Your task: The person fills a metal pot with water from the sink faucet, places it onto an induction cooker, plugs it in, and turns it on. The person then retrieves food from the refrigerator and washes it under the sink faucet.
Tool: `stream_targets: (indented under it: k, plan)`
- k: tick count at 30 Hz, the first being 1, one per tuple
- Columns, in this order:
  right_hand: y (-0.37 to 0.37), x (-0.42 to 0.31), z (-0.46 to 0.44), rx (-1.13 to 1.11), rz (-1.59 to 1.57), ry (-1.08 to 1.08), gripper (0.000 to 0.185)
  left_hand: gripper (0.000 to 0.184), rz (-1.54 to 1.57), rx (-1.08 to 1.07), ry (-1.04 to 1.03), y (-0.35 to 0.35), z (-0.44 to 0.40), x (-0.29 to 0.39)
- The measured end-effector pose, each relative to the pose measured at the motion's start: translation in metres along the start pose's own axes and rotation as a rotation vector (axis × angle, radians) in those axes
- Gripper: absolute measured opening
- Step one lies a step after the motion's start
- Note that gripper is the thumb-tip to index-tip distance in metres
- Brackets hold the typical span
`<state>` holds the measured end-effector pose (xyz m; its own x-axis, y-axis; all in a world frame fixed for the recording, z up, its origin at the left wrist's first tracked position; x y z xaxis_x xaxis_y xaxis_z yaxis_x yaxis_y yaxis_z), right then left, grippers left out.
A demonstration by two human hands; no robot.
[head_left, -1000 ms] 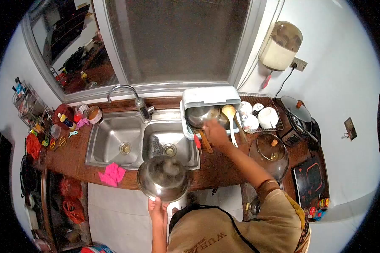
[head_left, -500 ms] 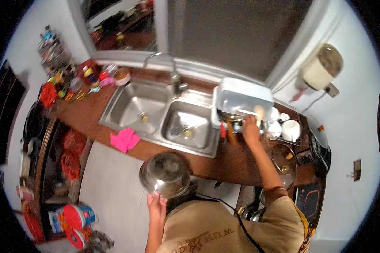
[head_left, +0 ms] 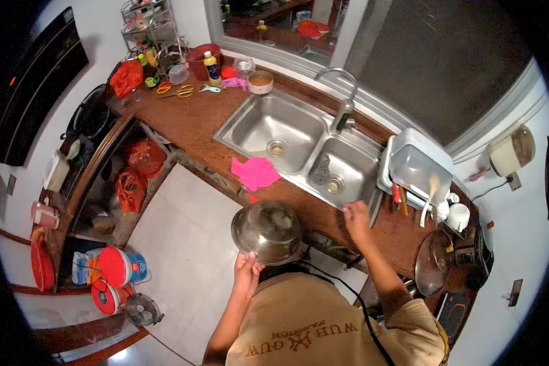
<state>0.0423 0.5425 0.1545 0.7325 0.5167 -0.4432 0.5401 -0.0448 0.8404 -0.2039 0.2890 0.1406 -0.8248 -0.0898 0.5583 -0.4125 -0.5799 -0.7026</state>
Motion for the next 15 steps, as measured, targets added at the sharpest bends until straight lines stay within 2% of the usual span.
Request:
stream_targets:
  k: [1, 3, 5, 6, 8, 12, 14, 15]
  plan:
    - [-0.023, -0.015, -0.004, -0.050, -0.034, 0.042, 0.011, 0.027, 0.013, 0.025, -0.022, 0.007, 0.000, 0.012]
    - [-0.074, -0.044, -0.011, -0.286, 0.045, 0.101, 0.012, 0.027, 0.023, 0.042, -0.049, 0.029, -0.007, 0.032]
    - [-0.103, -0.083, -0.018, -0.401, 0.014, 0.211, 0.016, 0.024, 0.001, 0.052, -0.061, 0.064, -0.012, 0.039]
    - [-0.108, -0.098, -0.024, -0.402, 0.020, 0.207, 0.016, 0.022, 0.007, 0.042, -0.074, 0.060, -0.010, 0.051]
    - [-0.119, -0.137, -0.047, -0.468, 0.146, 0.416, 0.023, 0.022, 0.038, 0.061, -0.077, 0.066, -0.014, 0.062]
    - [-0.169, -0.165, -0.098, -0.545, 0.046, 0.399, 0.038, 0.029, 0.088, 0.110, -0.090, 0.084, -0.023, 0.072]
    - [-0.212, -0.159, -0.120, -0.638, 0.029, 0.431, 0.055, 0.036, 0.113, 0.168, -0.145, 0.061, -0.029, 0.086]
    - [-0.231, -0.156, -0.123, -0.638, 0.032, 0.435, 0.055, 0.036, 0.118, 0.167, -0.148, 0.054, -0.030, 0.089]
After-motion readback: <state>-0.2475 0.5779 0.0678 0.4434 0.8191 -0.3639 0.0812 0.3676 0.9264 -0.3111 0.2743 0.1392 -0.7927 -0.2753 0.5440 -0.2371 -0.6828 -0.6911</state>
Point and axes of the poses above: each hand's wrist, its own z-axis away from the middle knuckle, its own y-axis out of the back of the hand, x = y × z, the point moved 4 cm from there along -z, towards the middle knuckle, and after that the axes turned 2 degrees about z, right-handed, at the moved point
